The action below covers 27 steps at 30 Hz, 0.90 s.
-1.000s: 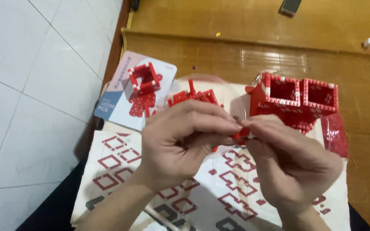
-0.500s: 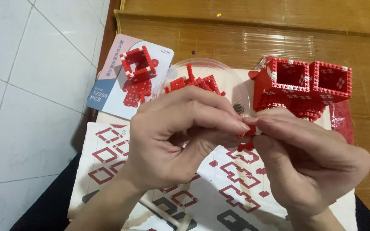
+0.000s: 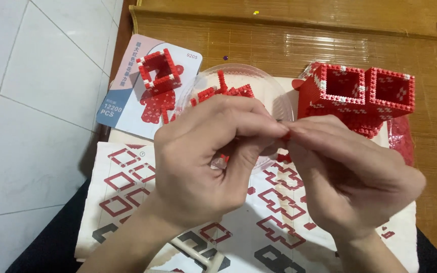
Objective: Assembling a decorative boot-shaped structure using small red and white interlocking plastic blocks.
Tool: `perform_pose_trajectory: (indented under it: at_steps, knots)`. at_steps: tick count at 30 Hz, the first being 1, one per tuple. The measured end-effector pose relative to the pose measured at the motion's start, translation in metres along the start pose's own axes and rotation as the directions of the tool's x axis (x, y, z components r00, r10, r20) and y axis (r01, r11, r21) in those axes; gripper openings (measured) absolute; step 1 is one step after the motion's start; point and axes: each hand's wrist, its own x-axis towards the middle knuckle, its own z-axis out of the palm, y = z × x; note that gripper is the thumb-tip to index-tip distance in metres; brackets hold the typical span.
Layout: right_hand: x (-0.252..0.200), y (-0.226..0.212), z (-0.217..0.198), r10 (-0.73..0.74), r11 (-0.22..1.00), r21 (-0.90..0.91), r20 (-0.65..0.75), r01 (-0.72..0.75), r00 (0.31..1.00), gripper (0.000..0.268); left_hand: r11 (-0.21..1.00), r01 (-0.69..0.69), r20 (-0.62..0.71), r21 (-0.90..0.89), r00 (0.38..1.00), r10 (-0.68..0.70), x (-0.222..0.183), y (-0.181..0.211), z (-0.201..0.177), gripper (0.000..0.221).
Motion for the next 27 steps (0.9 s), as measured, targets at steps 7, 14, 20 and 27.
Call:
perform_pose_trajectory:
  at_steps: [7,14,20,27]
  knots:
    - [-0.002,0.001,0.003,0.078,0.995,0.062,-0.013,-0.077,0.997,0.012,0.995,-0.056,-0.030,0.084,0.998,0.058,0.002,-0.003,0.003,0.012]
    - [-0.002,0.015,-0.009,0.409,0.887,0.246,-0.022,-0.391,0.912,0.049,0.992,0.028,0.014,-0.120,1.000,-0.027,0.001,-0.017,0.000,0.014]
    - [-0.001,0.039,-0.016,0.274,0.873,0.381,0.138,-0.306,0.952,0.033,0.983,-0.111,0.136,-0.143,0.982,0.130,0.002,-0.034,-0.003,0.016]
    - [-0.009,0.040,-0.010,0.383,0.812,0.455,0.058,-0.366,0.922,0.047,0.991,-0.007,0.110,-0.135,0.994,0.022,0.000,-0.031,-0.002,0.014]
